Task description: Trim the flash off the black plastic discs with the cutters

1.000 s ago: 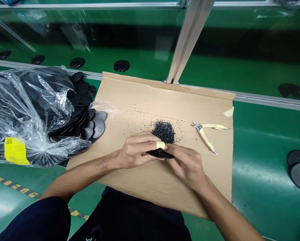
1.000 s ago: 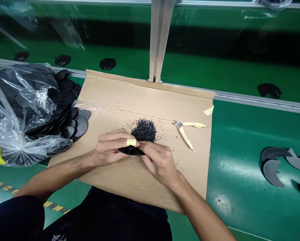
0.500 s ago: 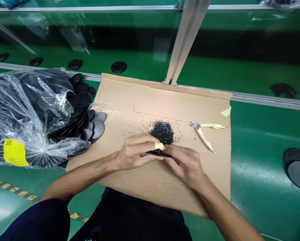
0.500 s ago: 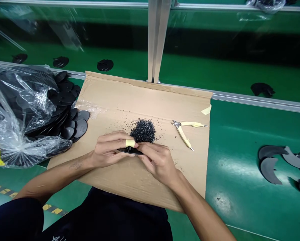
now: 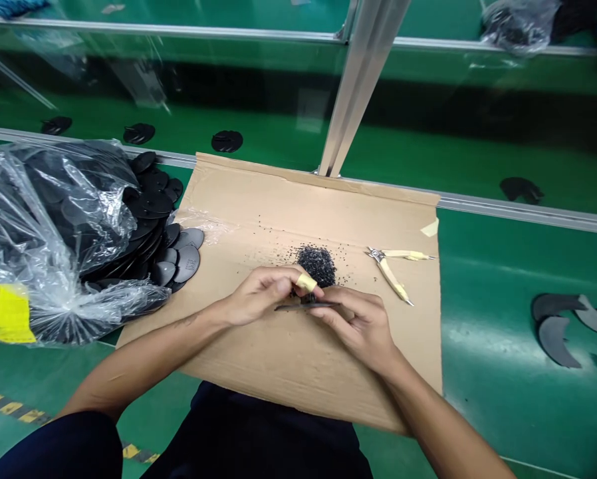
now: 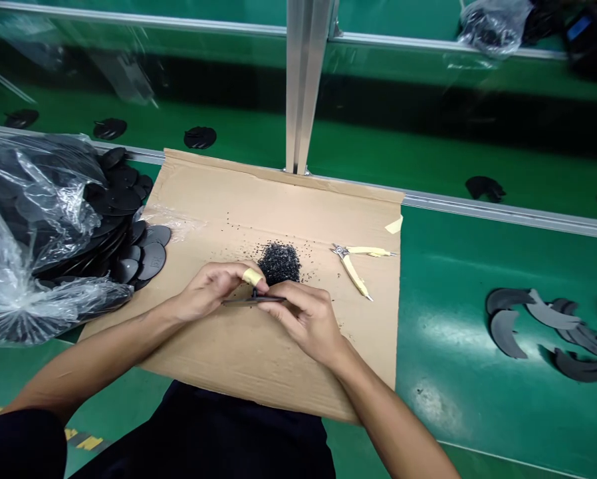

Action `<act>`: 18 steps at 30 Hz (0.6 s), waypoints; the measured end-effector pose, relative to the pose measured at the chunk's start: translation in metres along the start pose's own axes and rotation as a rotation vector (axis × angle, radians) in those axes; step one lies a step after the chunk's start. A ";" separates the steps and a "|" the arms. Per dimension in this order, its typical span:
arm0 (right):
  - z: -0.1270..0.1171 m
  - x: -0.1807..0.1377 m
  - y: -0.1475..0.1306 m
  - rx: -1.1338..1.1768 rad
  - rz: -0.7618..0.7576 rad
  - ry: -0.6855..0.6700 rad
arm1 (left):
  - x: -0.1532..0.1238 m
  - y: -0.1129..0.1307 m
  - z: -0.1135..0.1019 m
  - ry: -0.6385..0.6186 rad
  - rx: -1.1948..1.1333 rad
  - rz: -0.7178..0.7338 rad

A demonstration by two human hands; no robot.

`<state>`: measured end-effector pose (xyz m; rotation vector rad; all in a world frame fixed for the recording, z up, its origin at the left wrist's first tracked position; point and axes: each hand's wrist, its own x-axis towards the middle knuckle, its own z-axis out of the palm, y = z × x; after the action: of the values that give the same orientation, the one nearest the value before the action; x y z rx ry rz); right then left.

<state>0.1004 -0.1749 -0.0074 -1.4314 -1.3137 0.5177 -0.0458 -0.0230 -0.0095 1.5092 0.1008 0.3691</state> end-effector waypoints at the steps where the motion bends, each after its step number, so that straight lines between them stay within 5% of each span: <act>1: -0.001 0.001 -0.001 -0.020 0.019 0.014 | 0.000 -0.002 0.001 0.003 0.024 -0.001; 6: -0.038 0.009 0.001 -0.249 0.026 -0.212 | -0.001 -0.013 0.008 0.215 0.223 0.048; 12: -0.109 0.006 0.038 -1.053 0.086 -0.078 | 0.000 -0.018 0.007 0.399 0.292 0.077; 15: -0.115 0.004 0.051 -1.084 0.074 -0.037 | 0.001 -0.015 0.006 0.410 0.355 0.126; 18: -0.098 0.009 0.044 -0.847 0.043 -0.020 | 0.002 -0.013 0.003 0.363 0.442 0.188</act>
<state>0.2054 -0.1980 -0.0104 -2.1369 -1.6071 -0.0318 -0.0407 -0.0260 -0.0217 1.8782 0.3471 0.8111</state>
